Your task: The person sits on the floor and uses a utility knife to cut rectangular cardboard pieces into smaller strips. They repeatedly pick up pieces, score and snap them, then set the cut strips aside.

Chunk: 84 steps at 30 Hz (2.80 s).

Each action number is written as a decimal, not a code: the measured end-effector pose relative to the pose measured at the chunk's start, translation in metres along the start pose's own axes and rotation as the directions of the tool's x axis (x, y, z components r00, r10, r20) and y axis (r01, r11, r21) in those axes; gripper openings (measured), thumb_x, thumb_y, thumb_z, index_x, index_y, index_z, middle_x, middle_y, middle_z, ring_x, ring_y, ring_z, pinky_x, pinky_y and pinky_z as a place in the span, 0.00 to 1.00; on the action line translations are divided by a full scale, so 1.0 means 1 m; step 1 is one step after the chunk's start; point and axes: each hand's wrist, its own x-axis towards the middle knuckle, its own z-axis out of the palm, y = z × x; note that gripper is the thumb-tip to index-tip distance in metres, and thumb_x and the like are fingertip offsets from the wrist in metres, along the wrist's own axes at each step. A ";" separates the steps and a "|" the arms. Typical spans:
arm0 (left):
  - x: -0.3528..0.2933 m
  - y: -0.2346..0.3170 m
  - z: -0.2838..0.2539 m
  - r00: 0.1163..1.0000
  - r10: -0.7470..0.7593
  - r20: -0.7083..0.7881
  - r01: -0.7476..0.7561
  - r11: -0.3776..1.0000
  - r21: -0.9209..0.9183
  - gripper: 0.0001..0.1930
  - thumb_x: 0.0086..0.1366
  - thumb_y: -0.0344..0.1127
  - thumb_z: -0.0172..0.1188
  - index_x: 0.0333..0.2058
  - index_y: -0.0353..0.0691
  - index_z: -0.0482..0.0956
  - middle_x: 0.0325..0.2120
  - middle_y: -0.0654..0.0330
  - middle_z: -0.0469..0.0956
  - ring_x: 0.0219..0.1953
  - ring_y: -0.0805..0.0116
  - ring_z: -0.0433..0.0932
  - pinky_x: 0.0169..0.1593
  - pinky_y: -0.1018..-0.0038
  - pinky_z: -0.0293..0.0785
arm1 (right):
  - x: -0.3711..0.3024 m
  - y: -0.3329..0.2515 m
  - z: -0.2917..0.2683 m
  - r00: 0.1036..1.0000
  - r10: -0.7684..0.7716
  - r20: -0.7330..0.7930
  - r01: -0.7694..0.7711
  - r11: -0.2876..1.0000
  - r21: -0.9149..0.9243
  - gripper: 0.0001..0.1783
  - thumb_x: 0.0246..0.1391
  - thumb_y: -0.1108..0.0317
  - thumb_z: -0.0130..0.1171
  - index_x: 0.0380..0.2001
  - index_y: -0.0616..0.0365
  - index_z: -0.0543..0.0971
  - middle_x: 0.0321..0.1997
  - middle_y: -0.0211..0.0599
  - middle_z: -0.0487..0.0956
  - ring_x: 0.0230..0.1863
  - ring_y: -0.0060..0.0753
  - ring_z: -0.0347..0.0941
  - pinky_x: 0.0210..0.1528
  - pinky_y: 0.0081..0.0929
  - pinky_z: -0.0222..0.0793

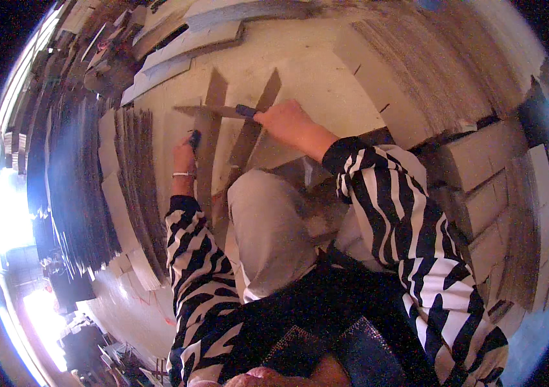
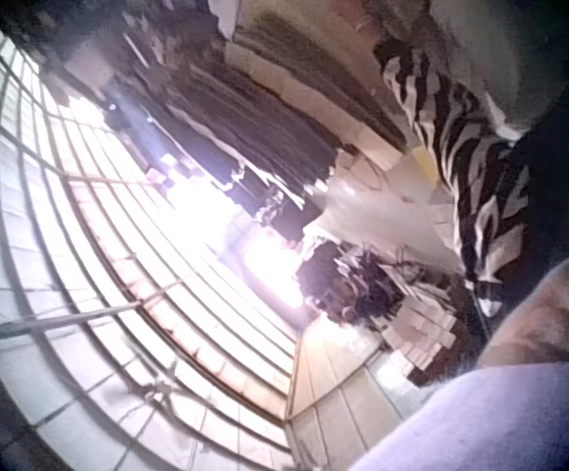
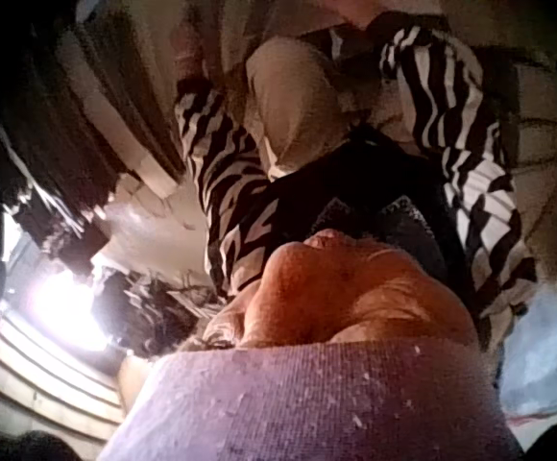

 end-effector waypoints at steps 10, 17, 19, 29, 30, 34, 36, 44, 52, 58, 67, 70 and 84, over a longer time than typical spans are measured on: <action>-0.031 -0.021 -0.043 0.975 0.220 -0.003 -0.120 0.542 0.831 0.45 0.51 0.55 0.65 0.63 0.42 0.55 0.60 0.43 0.60 0.61 0.47 0.61 0.62 0.57 0.58 | -0.005 0.053 -0.034 0.921 0.369 0.128 -0.371 0.929 -0.012 0.15 0.47 0.68 0.55 0.42 0.52 0.73 0.36 0.47 0.78 0.42 0.52 0.74 0.39 0.47 0.69; -0.043 -0.063 -0.060 0.955 -0.206 -0.216 0.291 0.487 0.823 0.48 0.48 0.61 0.64 0.64 0.45 0.55 0.61 0.45 0.58 0.60 0.46 0.62 0.58 0.51 0.61 | -0.083 0.113 -0.085 0.850 0.524 -0.049 -0.524 0.852 0.016 0.26 0.48 0.61 0.60 0.50 0.62 0.70 0.46 0.53 0.75 0.48 0.57 0.70 0.49 0.44 0.66; -0.023 -0.112 -0.092 0.989 -0.059 -0.138 0.146 0.594 0.791 0.42 0.51 0.57 0.62 0.61 0.43 0.60 0.60 0.45 0.60 0.57 0.46 0.65 0.57 0.52 0.63 | -0.118 0.107 -0.105 0.817 0.557 -0.149 -0.572 0.816 -0.086 0.27 0.46 0.61 0.62 0.50 0.59 0.71 0.54 0.50 0.71 0.55 0.55 0.65 0.55 0.45 0.61; -0.085 -0.064 -0.069 0.803 0.512 -0.304 -0.378 0.833 0.405 0.18 0.63 0.33 0.53 0.51 0.34 0.71 0.48 0.50 0.74 0.46 0.57 0.75 0.48 0.64 0.71 | -0.222 0.169 -0.095 0.743 0.534 -0.403 -0.652 0.715 -0.253 0.22 0.45 0.64 0.61 0.46 0.57 0.73 0.55 0.51 0.71 0.54 0.57 0.66 0.52 0.45 0.64; -0.113 -0.033 -0.054 0.847 0.413 -0.336 -0.421 0.906 0.053 0.19 0.65 0.33 0.51 0.53 0.34 0.70 0.48 0.52 0.74 0.46 0.61 0.75 0.49 0.67 0.70 | -0.217 0.167 -0.101 0.710 0.566 -0.420 -0.674 0.718 -0.172 0.21 0.46 0.64 0.60 0.45 0.58 0.73 0.51 0.52 0.73 0.51 0.58 0.68 0.49 0.45 0.65; -0.167 -0.032 -0.006 0.943 0.033 -0.332 -0.228 0.790 -0.569 0.19 0.67 0.34 0.49 0.54 0.30 0.68 0.48 0.53 0.73 0.48 0.65 0.72 0.52 0.70 0.67 | -0.149 0.117 -0.119 0.688 0.570 -0.450 -0.629 0.777 0.022 0.16 0.51 0.63 0.58 0.41 0.62 0.73 0.36 0.54 0.77 0.39 0.54 0.73 0.40 0.39 0.68; -0.155 -0.020 0.008 0.898 0.105 -0.427 -0.311 0.839 -0.447 0.19 0.67 0.34 0.50 0.53 0.29 0.68 0.48 0.52 0.73 0.48 0.63 0.73 0.53 0.70 0.67 | -0.101 0.086 -0.115 0.744 0.521 -0.419 -0.519 0.845 0.127 0.17 0.52 0.61 0.58 0.39 0.63 0.74 0.32 0.55 0.77 0.36 0.55 0.73 0.38 0.40 0.68; -0.075 0.020 0.049 0.904 0.387 -0.184 -0.335 0.906 0.258 0.20 0.50 0.28 0.54 0.45 0.38 0.75 0.41 0.49 0.77 0.42 0.50 0.77 0.47 0.61 0.71 | 0.023 0.085 -0.055 0.821 0.564 -0.086 -0.447 0.730 0.516 0.20 0.50 0.53 0.58 0.32 0.62 0.76 0.30 0.55 0.77 0.34 0.55 0.75 0.36 0.43 0.68; -0.055 0.014 0.003 0.906 0.396 -0.147 -0.211 0.726 0.655 0.17 0.49 0.34 0.57 0.41 0.45 0.76 0.36 0.55 0.78 0.38 0.50 0.77 0.39 0.56 0.72 | 0.014 0.072 -0.065 0.823 0.476 -0.310 -0.289 0.821 0.493 0.15 0.49 0.65 0.57 0.39 0.62 0.72 0.33 0.54 0.77 0.37 0.56 0.73 0.38 0.43 0.67; -0.049 0.047 0.001 0.974 0.212 0.078 -0.191 0.586 0.787 0.22 0.50 0.36 0.57 0.47 0.48 0.72 0.36 0.53 0.79 0.39 0.49 0.78 0.39 0.56 0.73 | -0.001 -0.024 -0.072 0.978 0.157 -0.136 -0.087 0.903 0.420 0.13 0.46 0.70 0.54 0.38 0.59 0.73 0.30 0.54 0.77 0.37 0.58 0.73 0.39 0.50 0.67; -0.024 0.045 0.008 0.989 0.103 0.105 -0.144 0.535 0.832 0.09 0.53 0.34 0.54 0.34 0.45 0.78 0.33 0.52 0.80 0.39 0.48 0.78 0.38 0.55 0.75 | -0.006 -0.031 -0.085 0.998 0.011 -0.060 -0.002 0.989 0.150 0.11 0.41 0.74 0.55 0.33 0.57 0.74 0.26 0.47 0.77 0.33 0.55 0.74 0.32 0.48 0.67; -0.027 0.043 0.016 0.980 0.194 0.040 -0.145 0.567 0.811 0.09 0.54 0.34 0.53 0.35 0.44 0.77 0.32 0.51 0.80 0.38 0.48 0.78 0.37 0.54 0.74 | -0.001 -0.038 -0.078 0.987 -0.095 -0.129 0.117 0.978 0.174 0.12 0.40 0.76 0.55 0.33 0.57 0.74 0.27 0.46 0.77 0.33 0.55 0.74 0.33 0.48 0.68; -0.054 0.056 0.026 0.911 0.257 0.322 -0.411 0.625 0.664 0.15 0.49 0.39 0.60 0.37 0.43 0.80 0.34 0.52 0.79 0.39 0.49 0.77 0.42 0.57 0.74 | 0.016 -0.044 -0.075 0.988 0.006 -0.155 0.017 0.989 0.144 0.11 0.41 0.75 0.55 0.33 0.56 0.74 0.26 0.43 0.78 0.32 0.52 0.75 0.31 0.46 0.69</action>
